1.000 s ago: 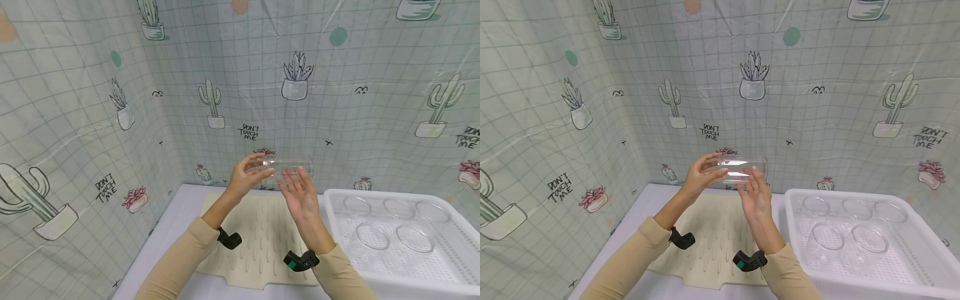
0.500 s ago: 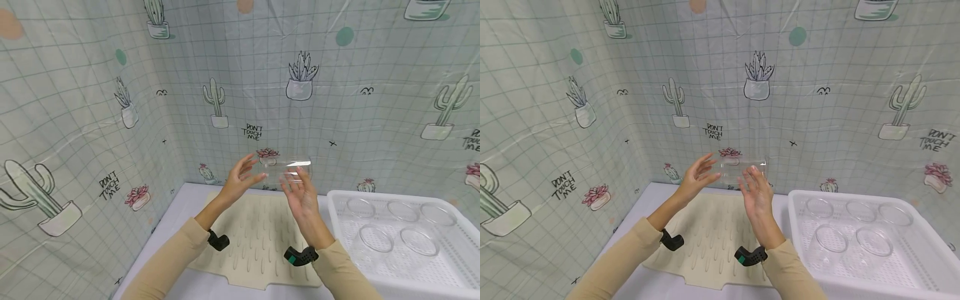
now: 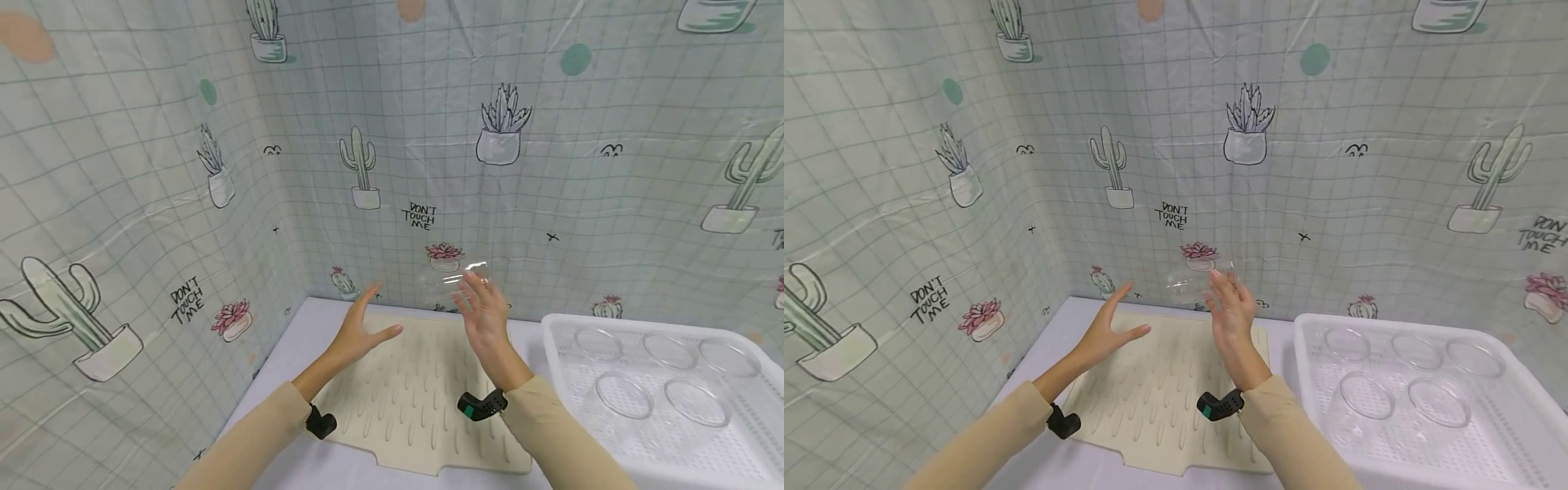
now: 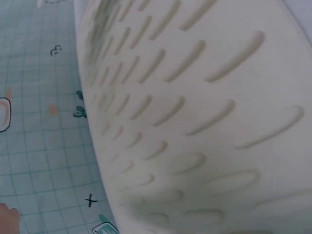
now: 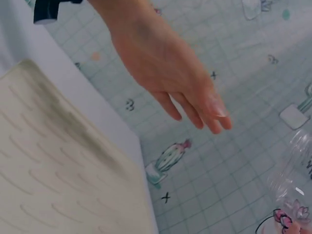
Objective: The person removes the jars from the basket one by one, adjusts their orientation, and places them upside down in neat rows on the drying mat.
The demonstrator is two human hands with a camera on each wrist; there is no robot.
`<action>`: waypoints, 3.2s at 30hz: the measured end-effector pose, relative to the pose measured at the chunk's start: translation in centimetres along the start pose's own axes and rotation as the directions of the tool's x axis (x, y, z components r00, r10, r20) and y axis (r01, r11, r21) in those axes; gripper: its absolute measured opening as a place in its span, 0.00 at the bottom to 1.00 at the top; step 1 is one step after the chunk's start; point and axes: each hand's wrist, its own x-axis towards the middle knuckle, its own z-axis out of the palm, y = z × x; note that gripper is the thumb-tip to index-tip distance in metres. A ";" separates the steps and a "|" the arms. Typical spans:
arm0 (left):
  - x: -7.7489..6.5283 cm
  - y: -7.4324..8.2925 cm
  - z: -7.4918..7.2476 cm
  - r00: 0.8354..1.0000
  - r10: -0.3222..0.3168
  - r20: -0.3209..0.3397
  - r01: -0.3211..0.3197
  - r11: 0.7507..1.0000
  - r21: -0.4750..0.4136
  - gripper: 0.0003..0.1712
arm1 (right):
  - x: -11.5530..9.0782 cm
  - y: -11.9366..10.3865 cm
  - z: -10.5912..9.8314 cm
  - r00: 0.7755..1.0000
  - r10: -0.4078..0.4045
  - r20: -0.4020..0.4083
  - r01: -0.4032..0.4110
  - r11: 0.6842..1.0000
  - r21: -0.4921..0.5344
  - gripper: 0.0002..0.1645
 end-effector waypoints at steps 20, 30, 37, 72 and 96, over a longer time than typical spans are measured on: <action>-5.4 -5.5 0.8 0.995 -0.094 0.032 0.076 0.930 0.360 0.63 | 2.4 5.4 -1.6 0.998 0.013 0.055 0.004 0.953 -0.303 0.44; -8.0 -7.2 1.4 0.992 -0.079 0.096 0.020 0.865 0.502 0.58 | 3.1 8.4 -2.0 0.998 0.021 0.064 0.015 0.857 -0.515 0.44; -9.1 -7.9 1.5 0.983 -0.081 0.164 -0.021 0.842 0.539 0.56 | 3.4 10.0 -1.7 0.997 0.008 0.080 0.049 0.729 -0.682 0.47; -9.8 -8.1 1.6 0.950 -0.164 0.265 -0.022 0.814 0.581 0.56 | 4.5 16.1 1.1 0.975 0.052 0.216 0.176 0.415 -0.893 0.49; -9.9 -9.4 1.9 0.952 -0.181 0.247 -0.009 0.789 0.614 0.59 | 4.4 16.8 1.5 0.958 0.106 0.267 0.214 0.357 -0.909 0.56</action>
